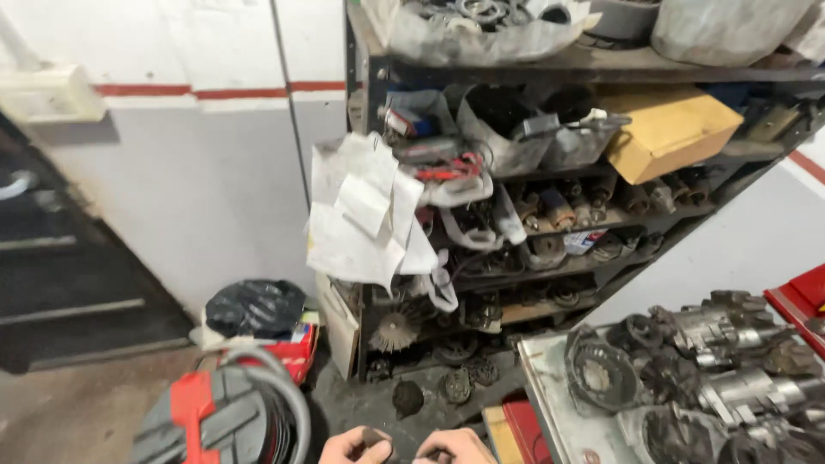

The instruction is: The person is cleaning and servicing an alternator rotor shaft using a bench vise and an abrasive strip.

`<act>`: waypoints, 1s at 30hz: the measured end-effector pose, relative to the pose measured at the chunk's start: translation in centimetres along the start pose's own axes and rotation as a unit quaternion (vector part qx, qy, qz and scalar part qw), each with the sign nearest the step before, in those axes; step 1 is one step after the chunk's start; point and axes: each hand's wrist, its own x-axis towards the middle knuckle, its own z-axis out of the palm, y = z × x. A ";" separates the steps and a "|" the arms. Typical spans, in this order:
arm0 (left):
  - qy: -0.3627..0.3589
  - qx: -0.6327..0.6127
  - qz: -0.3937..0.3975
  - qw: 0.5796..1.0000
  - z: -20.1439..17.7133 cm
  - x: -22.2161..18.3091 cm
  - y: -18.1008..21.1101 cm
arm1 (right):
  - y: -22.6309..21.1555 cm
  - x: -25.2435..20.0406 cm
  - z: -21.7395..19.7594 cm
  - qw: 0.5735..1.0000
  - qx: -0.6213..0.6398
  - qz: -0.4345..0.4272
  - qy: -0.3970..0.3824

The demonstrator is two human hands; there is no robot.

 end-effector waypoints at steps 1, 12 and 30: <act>-0.005 0.001 -0.001 1.000 -0.7 1.7 0.7 | -1.1 1.2 -1.5 1.000 0.000 0.002 0.005; 0.001 -0.045 0.069 0.997 -3.0 13.1 3.1 | 2.8 13.5 -8.6 0.997 0.059 0.022 -0.041; 0.016 0.098 0.070 0.993 0.9 18.3 11.5 | -11.7 15.4 -25.5 0.993 -0.040 0.046 0.101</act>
